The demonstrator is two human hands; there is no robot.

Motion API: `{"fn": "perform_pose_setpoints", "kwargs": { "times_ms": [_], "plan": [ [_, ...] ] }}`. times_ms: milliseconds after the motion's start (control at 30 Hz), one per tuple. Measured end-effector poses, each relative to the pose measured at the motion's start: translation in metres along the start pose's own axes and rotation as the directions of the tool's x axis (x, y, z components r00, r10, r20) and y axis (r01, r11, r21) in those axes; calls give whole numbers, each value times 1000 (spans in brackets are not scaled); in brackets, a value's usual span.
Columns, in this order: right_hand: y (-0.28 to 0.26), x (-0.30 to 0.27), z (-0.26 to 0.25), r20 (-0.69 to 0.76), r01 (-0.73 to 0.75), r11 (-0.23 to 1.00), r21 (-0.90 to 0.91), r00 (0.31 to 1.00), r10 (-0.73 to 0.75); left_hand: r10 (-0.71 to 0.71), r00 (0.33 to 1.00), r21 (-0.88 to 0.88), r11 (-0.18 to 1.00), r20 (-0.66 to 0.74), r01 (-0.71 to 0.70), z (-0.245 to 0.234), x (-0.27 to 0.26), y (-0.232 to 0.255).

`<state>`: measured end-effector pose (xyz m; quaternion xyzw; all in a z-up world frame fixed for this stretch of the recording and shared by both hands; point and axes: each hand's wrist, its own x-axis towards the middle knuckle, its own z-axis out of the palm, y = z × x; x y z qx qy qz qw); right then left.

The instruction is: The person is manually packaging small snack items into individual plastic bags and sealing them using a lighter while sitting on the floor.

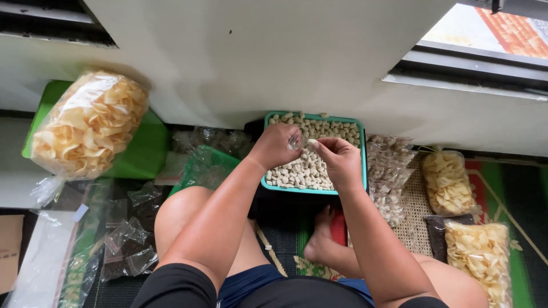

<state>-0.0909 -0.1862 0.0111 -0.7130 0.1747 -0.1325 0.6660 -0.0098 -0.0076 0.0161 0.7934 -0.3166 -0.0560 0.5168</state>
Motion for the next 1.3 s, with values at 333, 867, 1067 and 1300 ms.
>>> {"fn": "perform_pose_setpoints", "kwargs": {
  "times_ms": [333,867,1067,1300],
  "plan": [
    [0,-19,19,-67,-66,996,-54,996,63,-31,997,187,982,68,18,30,-3,-10],
    [74,-2,16,-87,-207,970,-130,976,197,-181,916,-65,974,357,217,18,-16,10],
    [25,-12,18,36,-284,853,-438,943,332,-184,939,-64,975,291,211,29,-12,-15],
    [-7,-3,20,21,-333,843,-423,926,377,-300,951,-105,946,72,307,49,-10,-38]
  ]
}}
